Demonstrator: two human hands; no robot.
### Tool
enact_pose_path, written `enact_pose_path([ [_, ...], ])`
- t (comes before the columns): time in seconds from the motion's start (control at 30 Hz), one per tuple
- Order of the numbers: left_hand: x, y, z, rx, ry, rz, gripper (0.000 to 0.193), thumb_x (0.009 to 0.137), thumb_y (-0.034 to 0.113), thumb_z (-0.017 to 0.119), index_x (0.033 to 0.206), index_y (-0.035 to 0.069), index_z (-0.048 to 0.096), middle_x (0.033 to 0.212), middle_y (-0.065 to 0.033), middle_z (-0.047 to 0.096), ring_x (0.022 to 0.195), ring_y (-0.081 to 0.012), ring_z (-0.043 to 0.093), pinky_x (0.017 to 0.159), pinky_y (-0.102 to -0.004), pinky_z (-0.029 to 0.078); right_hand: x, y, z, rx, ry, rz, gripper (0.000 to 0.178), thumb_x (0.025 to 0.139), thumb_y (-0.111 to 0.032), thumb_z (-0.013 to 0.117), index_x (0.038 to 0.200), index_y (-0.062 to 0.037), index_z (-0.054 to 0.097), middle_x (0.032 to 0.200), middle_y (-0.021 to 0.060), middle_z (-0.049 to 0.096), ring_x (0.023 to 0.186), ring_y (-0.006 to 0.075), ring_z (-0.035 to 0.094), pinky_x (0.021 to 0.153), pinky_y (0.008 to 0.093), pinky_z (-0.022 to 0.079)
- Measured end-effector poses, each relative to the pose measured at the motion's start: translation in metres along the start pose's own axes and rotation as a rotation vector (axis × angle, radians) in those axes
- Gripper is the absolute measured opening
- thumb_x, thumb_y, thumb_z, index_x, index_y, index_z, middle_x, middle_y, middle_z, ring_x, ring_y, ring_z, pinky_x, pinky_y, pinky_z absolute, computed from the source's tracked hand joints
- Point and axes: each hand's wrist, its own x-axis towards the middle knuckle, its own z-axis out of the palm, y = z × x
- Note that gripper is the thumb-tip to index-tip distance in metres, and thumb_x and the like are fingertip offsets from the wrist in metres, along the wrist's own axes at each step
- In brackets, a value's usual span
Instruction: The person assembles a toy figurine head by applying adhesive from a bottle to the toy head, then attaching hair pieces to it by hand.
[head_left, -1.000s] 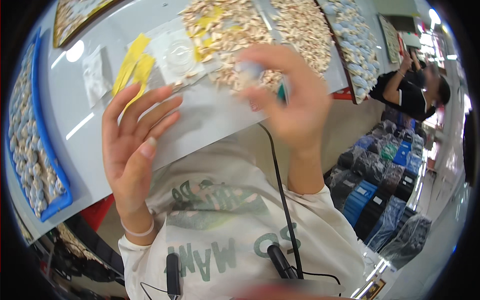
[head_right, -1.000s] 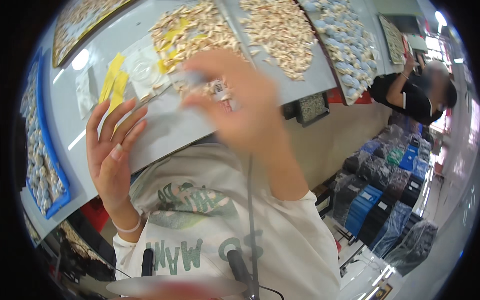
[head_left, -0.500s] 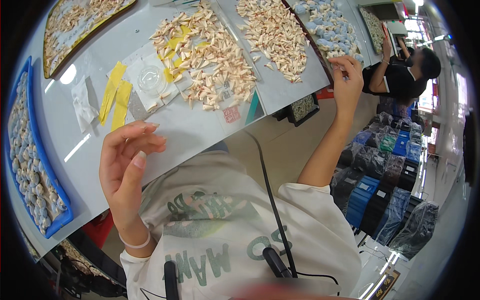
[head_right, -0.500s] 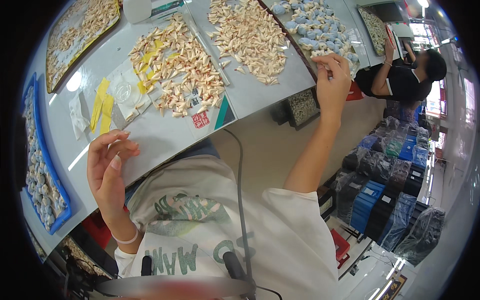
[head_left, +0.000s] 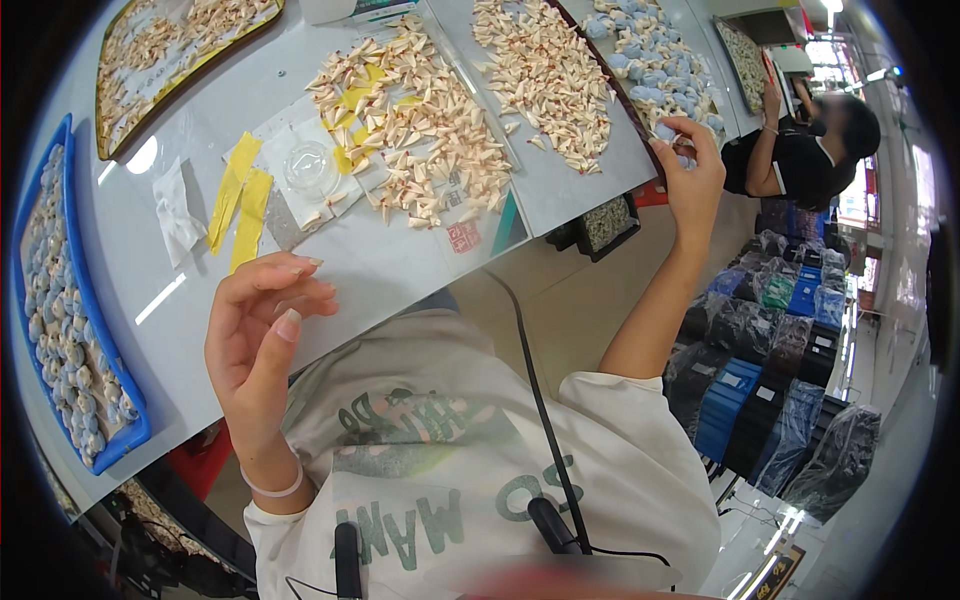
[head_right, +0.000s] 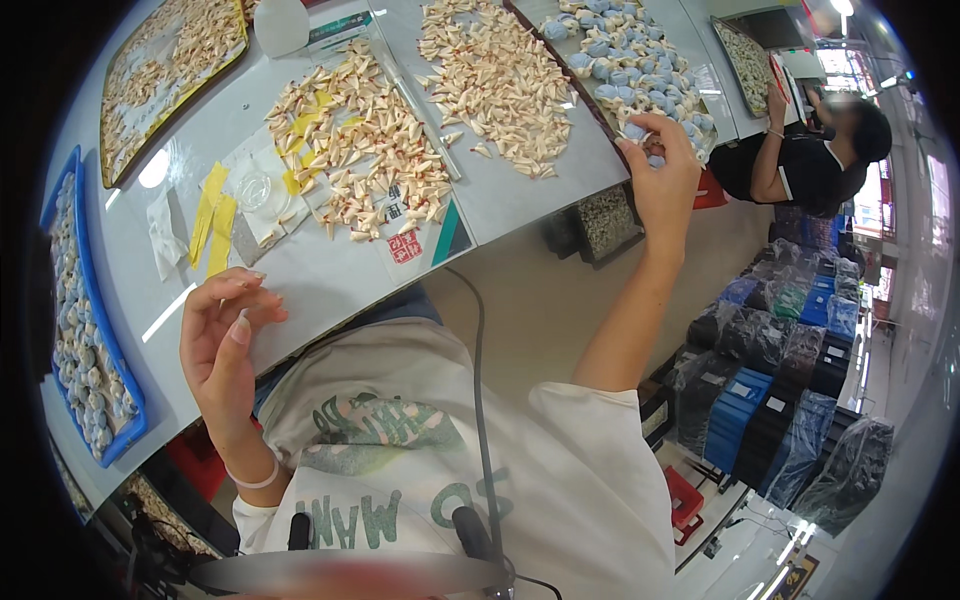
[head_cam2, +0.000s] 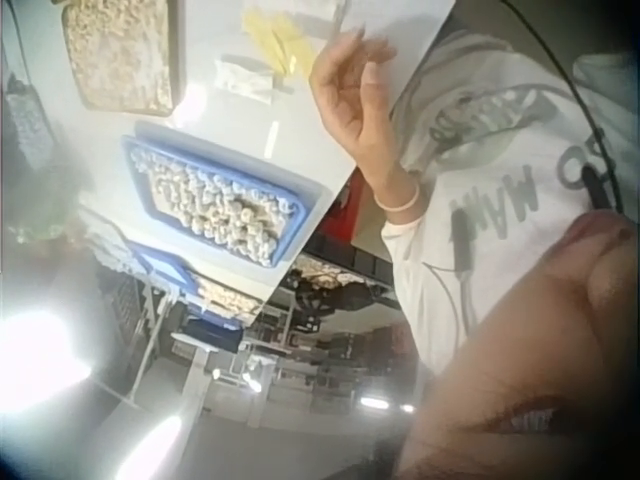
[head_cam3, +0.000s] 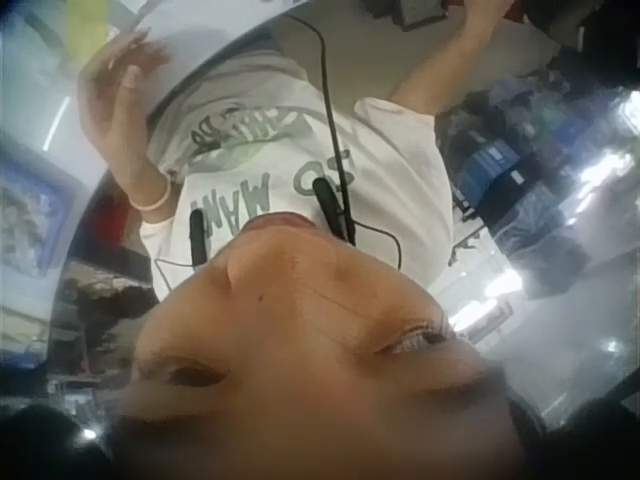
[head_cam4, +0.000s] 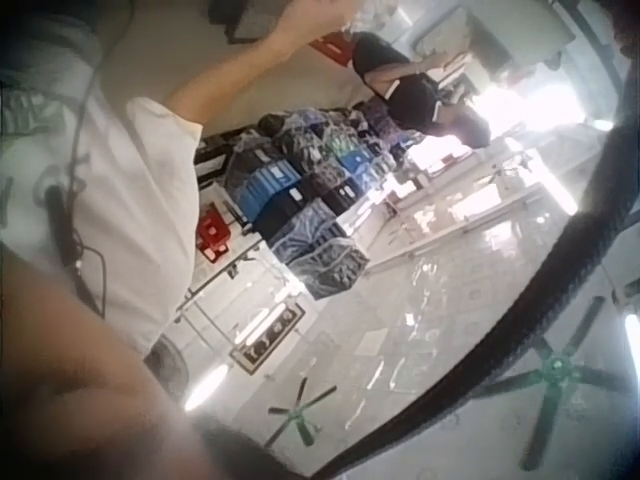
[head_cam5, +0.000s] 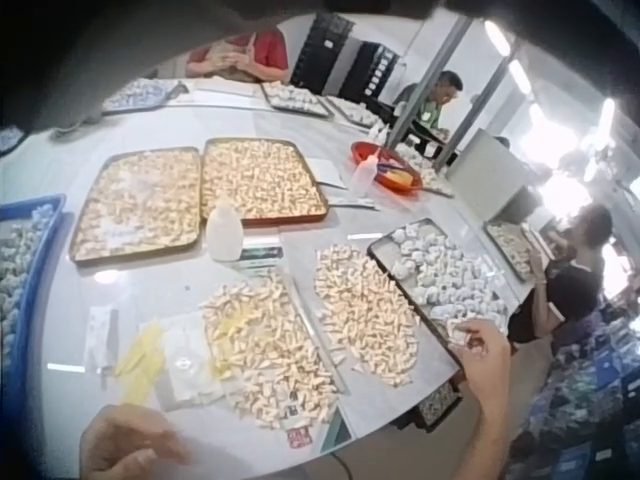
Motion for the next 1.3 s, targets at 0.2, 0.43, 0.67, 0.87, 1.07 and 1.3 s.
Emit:
enact_pose_path([
  [0.2, -0.006, 0.003, -0.005, 0.039, 0.031, 0.042, 0.023, 0.081, 0.006, 0.047, 0.102, -0.004, 0.046, 0.102, -0.017, 0.049, 0.084, -0.0211, 0.055, 0.072, -0.0343, 0.047, -0.006, 0.004, -0.008, -0.102, -0.01, -0.144, 0.023, 0.067, -0.002, 0.062, 0.09, -0.0038, 0.06, 0.086, 0.0082, 0.057, 0.076, 0.0207, 0.054, 0.071, 0.0283, 0.043],
  [0.43, -0.013, 0.01, -0.013, 0.161, 0.093, 0.047, 0.023, 0.08, 0.004, 0.046, 0.102, -0.004, 0.046, 0.101, -0.0173, 0.049, 0.082, -0.0207, 0.055, 0.072, -0.0337, 0.046, -0.018, -0.003, -0.007, -0.227, 0.055, -0.004, 0.024, 0.069, -0.002, 0.06, 0.092, -0.0069, 0.062, 0.092, 0.0075, 0.056, 0.081, 0.0226, 0.054, 0.073, 0.0299, 0.043],
  [0.67, -0.037, 0.039, -0.051, 0.394, 0.26, 0.298, 0.025, 0.081, 0.004, 0.042, 0.104, -0.003, 0.046, 0.104, -0.0192, 0.048, 0.083, -0.0247, 0.053, 0.072, -0.0366, 0.044, -0.023, -0.001, -0.018, -0.285, 0.046, 0.124, 0.024, 0.07, -0.001, 0.058, 0.093, -0.007, 0.06, 0.09, 0.0082, 0.055, 0.086, 0.0227, 0.053, 0.073, 0.0311, 0.043],
  [0.87, -0.056, 0.075, -0.084, 0.665, 0.498, 0.371, 0.033, 0.084, 0.016, 0.045, 0.109, -0.006, 0.047, 0.104, -0.0168, 0.051, 0.093, -0.0272, 0.051, 0.081, -0.0392, 0.042, -0.024, 0.004, -0.013, -0.188, -0.042, -0.046, 0.026, 0.071, -0.004, 0.057, 0.097, -0.0058, 0.057, 0.097, 0.0097, 0.053, 0.092, 0.0254, 0.051, 0.079, 0.0317, 0.041],
  [1.07, -0.069, 0.11, -0.119, 1.233, 0.862, 0.34, 0.033, 0.088, 0.017, 0.04, 0.112, -0.005, 0.047, 0.112, -0.0179, 0.049, 0.096, -0.0271, 0.052, 0.084, -0.037, 0.042, -0.029, 0.008, -0.013, -0.242, 0.006, 0.027, 0.027, 0.073, -0.007, 0.057, 0.101, -0.0052, 0.055, 0.1, 0.0106, 0.053, 0.093, 0.0269, 0.05, 0.08, 0.0337, 0.04],
  [1.3, -0.082, 0.106, -0.155, 1.342, 0.711, -0.266, 0.035, 0.09, 0.031, 0.041, 0.113, 0.005, 0.049, 0.109, -0.0092, 0.052, 0.102, -0.019, 0.049, 0.088, -0.0306, 0.036, -0.021, -0.012, -0.008, -0.449, 0.067, -0.067, 0.027, 0.075, -0.007, 0.056, 0.102, -0.0054, 0.054, 0.1, 0.0105, 0.054, 0.092, 0.0268, 0.051, 0.08, 0.0343, 0.039],
])
